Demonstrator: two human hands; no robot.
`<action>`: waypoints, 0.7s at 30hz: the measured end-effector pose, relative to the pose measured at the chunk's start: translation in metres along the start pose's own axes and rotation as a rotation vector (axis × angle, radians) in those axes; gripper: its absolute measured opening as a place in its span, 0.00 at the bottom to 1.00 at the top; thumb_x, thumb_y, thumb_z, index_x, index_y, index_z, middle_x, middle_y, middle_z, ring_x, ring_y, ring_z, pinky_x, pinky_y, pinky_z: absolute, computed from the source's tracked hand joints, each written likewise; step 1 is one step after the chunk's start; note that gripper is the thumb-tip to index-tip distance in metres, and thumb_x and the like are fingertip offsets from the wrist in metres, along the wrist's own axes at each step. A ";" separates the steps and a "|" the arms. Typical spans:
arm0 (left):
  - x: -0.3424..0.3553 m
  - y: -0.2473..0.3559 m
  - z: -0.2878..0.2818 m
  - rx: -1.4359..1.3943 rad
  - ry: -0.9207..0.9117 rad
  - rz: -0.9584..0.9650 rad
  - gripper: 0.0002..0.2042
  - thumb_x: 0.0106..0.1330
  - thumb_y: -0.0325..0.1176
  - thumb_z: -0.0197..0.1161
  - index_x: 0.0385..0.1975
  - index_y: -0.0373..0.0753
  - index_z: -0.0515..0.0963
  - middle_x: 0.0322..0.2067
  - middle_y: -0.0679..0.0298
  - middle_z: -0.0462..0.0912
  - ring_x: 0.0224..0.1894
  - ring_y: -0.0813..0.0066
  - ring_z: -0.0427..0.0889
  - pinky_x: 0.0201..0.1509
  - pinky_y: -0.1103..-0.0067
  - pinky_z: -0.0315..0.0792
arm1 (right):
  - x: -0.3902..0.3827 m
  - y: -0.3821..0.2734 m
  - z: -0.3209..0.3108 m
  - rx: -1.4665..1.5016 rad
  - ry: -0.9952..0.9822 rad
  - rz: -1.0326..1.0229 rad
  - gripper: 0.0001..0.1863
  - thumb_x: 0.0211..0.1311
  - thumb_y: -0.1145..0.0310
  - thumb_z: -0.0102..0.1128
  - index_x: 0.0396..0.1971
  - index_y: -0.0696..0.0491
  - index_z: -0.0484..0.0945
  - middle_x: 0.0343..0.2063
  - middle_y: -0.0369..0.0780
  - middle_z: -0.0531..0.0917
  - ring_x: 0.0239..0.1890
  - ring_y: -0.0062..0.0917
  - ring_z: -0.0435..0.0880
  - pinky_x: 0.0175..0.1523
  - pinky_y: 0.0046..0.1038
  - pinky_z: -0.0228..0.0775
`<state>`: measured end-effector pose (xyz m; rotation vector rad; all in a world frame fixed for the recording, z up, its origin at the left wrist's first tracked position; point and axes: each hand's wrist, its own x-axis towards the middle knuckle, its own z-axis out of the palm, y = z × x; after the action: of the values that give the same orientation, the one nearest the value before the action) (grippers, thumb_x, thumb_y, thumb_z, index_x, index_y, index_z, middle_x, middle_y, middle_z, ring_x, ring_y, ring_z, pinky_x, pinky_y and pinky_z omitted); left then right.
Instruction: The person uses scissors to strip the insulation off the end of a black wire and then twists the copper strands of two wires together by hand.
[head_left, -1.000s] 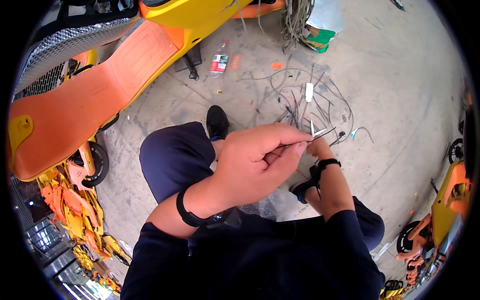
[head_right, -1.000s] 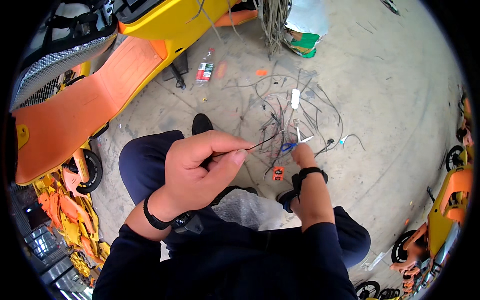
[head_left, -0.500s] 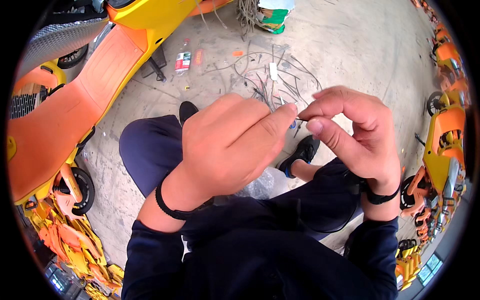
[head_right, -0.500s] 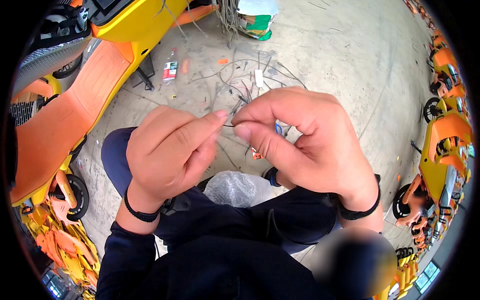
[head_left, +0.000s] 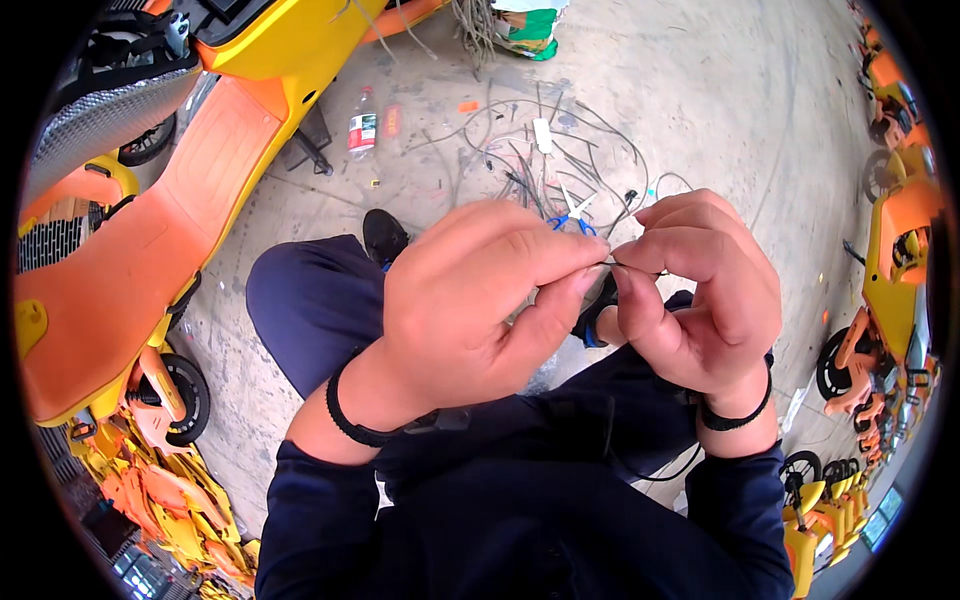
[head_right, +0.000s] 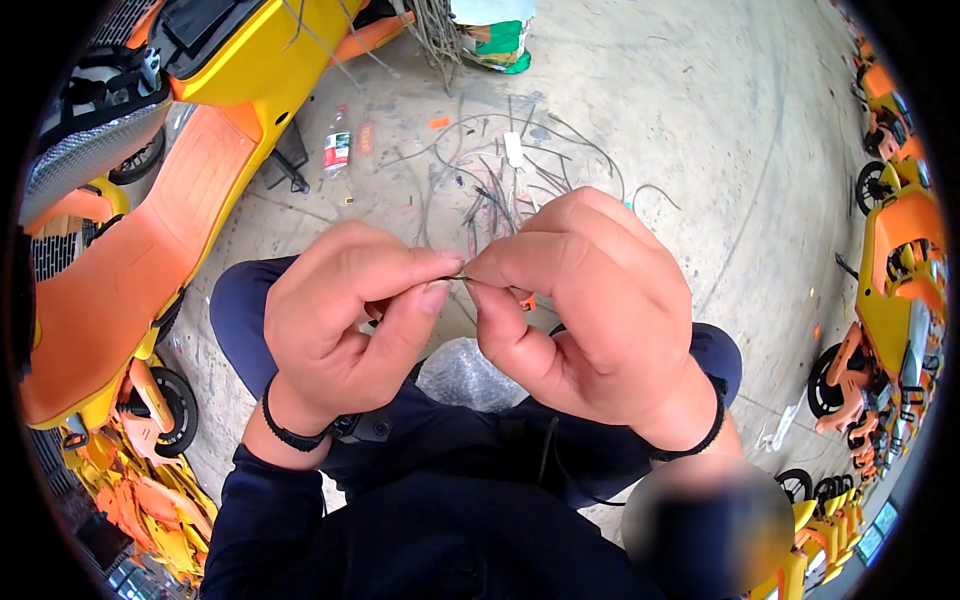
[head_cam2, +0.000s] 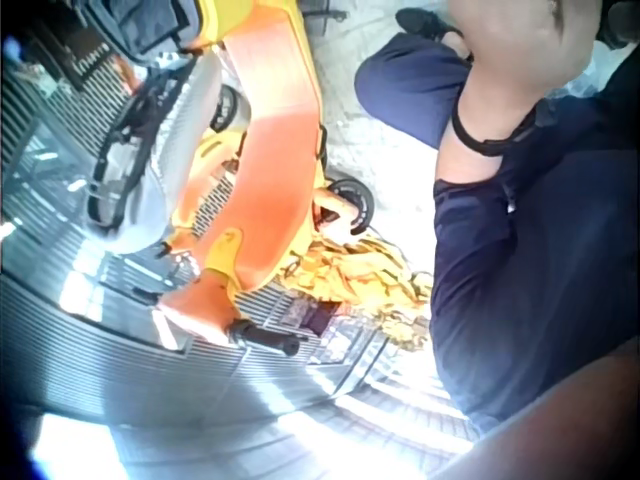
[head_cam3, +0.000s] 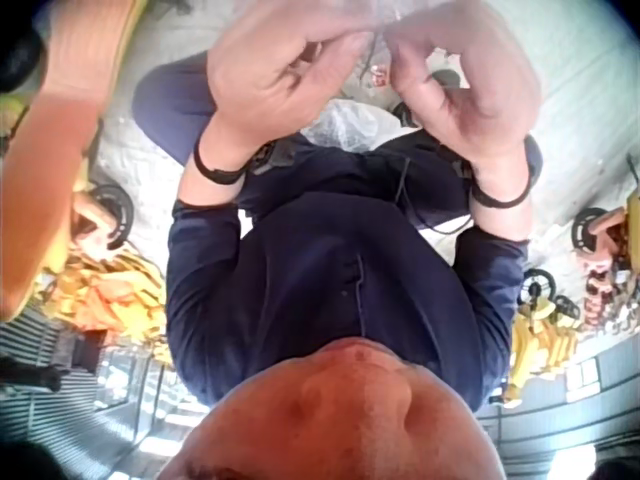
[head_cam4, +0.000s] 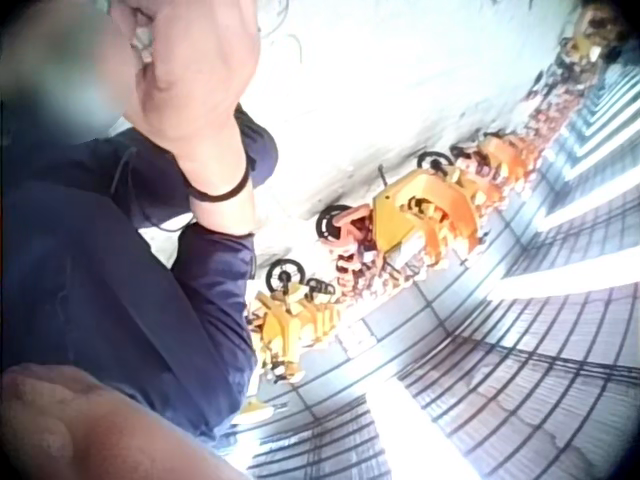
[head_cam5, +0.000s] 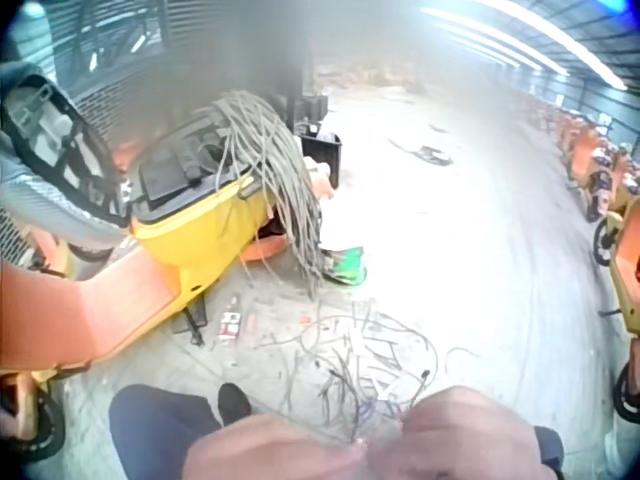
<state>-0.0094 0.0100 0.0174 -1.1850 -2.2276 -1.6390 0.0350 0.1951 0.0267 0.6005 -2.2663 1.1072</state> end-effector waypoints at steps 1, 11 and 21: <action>0.000 -0.001 0.001 -0.001 -0.002 0.000 0.09 0.53 0.19 0.65 0.34 0.35 0.81 0.22 0.63 0.77 0.21 0.78 0.71 0.23 0.84 0.62 | 0.000 0.001 0.000 -0.010 0.009 -0.011 0.09 0.40 0.82 0.63 0.26 0.57 0.77 0.21 0.38 0.79 0.20 0.29 0.75 0.26 0.25 0.66; -0.002 -0.010 0.013 0.175 0.013 0.131 0.09 0.49 0.19 0.65 0.32 0.35 0.81 0.22 0.61 0.78 0.21 0.68 0.75 0.24 0.80 0.67 | -0.006 0.001 0.001 -0.198 -0.101 0.036 0.08 0.38 0.80 0.61 0.24 0.57 0.76 0.16 0.39 0.73 0.19 0.32 0.71 0.27 0.28 0.64; -0.003 -0.012 0.017 0.171 0.034 0.072 0.09 0.49 0.18 0.63 0.31 0.34 0.80 0.17 0.60 0.74 0.18 0.68 0.72 0.21 0.78 0.65 | -0.006 0.000 0.020 -0.300 0.001 0.155 0.08 0.33 0.79 0.60 0.18 0.54 0.73 0.14 0.37 0.69 0.17 0.31 0.68 0.23 0.29 0.59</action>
<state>-0.0101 0.0217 0.0002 -1.1688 -2.2252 -1.4010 0.0343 0.1797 0.0123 0.3075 -2.4477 0.8102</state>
